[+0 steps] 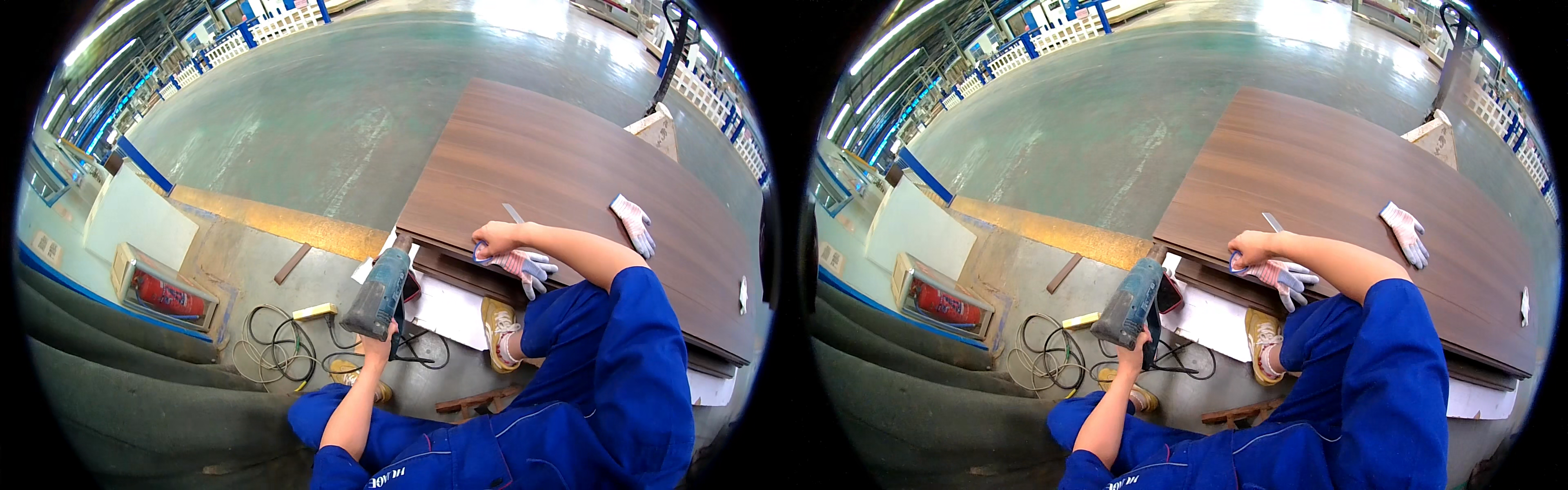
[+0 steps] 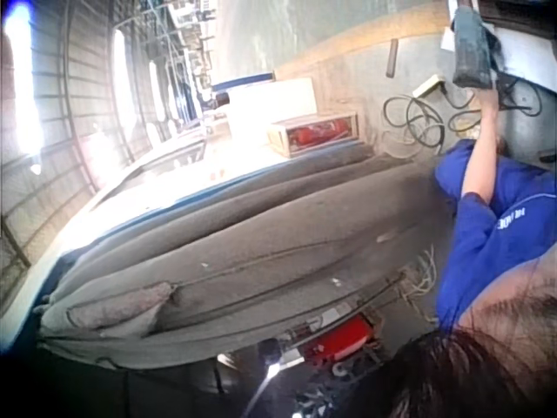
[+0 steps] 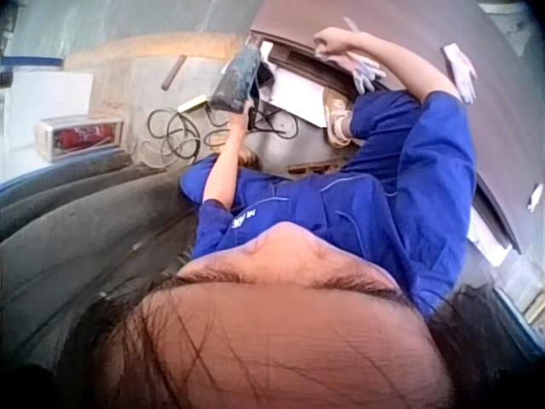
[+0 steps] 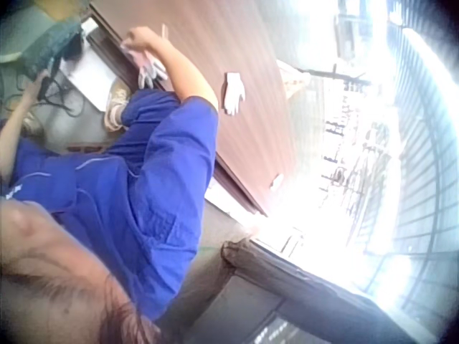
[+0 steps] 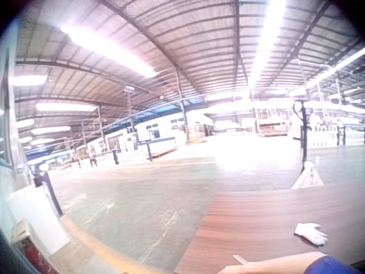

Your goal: The person uses a heat gun to apply edge banding to the edges of stacked wooden boards. They wipe the heated edges with a cloth and occasionally adjust their position to reach different sections of the boards.

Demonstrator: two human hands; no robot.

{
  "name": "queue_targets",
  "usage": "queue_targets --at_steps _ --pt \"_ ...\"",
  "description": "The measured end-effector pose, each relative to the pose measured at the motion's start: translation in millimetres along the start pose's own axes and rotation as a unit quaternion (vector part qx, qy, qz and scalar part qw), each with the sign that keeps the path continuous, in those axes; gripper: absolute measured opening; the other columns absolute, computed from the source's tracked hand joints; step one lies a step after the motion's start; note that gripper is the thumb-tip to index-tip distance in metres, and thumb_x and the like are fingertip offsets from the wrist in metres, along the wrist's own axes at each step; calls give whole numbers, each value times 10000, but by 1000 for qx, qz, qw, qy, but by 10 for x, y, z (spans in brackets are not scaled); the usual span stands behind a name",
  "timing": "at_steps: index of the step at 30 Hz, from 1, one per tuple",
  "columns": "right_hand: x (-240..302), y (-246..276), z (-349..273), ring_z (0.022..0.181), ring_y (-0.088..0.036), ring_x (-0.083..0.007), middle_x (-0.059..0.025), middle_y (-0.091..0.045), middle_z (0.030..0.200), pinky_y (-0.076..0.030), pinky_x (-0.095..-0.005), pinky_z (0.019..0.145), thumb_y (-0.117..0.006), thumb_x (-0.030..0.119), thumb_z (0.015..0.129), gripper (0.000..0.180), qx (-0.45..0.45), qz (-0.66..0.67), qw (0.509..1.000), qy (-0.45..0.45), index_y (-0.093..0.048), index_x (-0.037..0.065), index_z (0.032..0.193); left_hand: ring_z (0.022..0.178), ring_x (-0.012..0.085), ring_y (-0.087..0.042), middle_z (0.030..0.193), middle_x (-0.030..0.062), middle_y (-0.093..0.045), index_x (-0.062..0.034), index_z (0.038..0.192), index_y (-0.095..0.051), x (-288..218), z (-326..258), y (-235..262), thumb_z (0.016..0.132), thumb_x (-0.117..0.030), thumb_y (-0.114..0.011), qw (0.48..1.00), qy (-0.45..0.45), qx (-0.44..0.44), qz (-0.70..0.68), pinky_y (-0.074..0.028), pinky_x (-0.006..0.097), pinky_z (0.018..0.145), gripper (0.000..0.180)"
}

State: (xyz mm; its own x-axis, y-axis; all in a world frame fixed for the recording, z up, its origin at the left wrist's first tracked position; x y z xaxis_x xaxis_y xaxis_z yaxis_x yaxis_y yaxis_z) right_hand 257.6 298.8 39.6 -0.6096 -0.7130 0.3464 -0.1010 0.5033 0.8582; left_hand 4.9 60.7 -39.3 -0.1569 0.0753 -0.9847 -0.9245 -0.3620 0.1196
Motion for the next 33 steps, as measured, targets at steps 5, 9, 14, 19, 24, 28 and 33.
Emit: queue_targets --at_steps 5,9,14,19,24,28,33 --pt "-51 -17 -6 901 -625 -383 -207 -660 918 -492 -440 793 -668 366 762 407 -1 -6 1000 5 -627 35 997 982 374 -583 1019 173 -640 -19 1069 -629 -474 -131 -228 709 -214 -696 949 -176 18 260 -441 445 883 414" --pt "-54 -5 -45 908 -625 -382 -211 -659 926 -493 -437 797 -666 363 765 412 -1 0 1000 -3 -626 34 1011 981 378 -581 1027 176 -635 -17 1101 -612 -566 -121 -359 707 -180 -687 944 -189 90 254 -442 438 883 433" --pt "47 8 28 909 -625 -378 -210 -658 931 -492 -434 794 -663 362 768 412 2 -3 1000 4 -625 31 1010 713 232 -609 727 72 -629 4 767 -603 243 -21 141 731 -76 -666 995 -45 -53 76 -473 326 698 108" --pt "-52 -8 -29 893 -626 -375 -206 -657 920 -491 -433 782 -655 364 769 407 -7 -8 1000 0 -624 30 1000 1008 364 -566 1086 176 -610 -19 1087 -607 -337 -65 -118 713 -224 -725 952 -133 27 273 -433 431 882 443" --pt "-46 -4 -31 882 -625 -372 -203 -656 904 -488 -434 773 -651 364 766 400 -3 15 1000 -7 -621 30 985 993 346 -574 1080 179 -611 -8 1052 -611 -373 -55 -243 714 -197 -716 954 -165 31 246 -440 432 868 401" --pt "90 19 63 879 -625 -371 -202 -655 899 -488 -432 773 -649 367 765 399 11 8 1000 -2 -624 35 984 881 278 -595 980 147 -623 15 978 -575 535 33 240 711 -109 -698 992 4 -71 102 -468 380 766 320" --pt "-37 -4 -31 865 -619 -371 -196 -649 883 -484 -430 760 -649 361 771 381 -17 10 1000 9 -615 31 958 994 365 -582 1073 184 -623 -4 1153 -574 -421 -26 -128 711 -194 -703 947 -169 16 272 -448 423 877 499"
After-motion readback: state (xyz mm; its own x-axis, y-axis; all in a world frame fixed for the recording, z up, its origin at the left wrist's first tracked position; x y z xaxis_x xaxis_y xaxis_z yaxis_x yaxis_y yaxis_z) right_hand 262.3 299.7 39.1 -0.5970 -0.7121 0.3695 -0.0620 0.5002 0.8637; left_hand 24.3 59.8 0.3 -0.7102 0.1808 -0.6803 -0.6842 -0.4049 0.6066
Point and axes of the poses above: each hand's wrist, its own z-axis towards the middle knuckle, its own y-axis out of the back of the hand, x = y × z, the point moved 6 cm from there along z, towards the middle knuckle
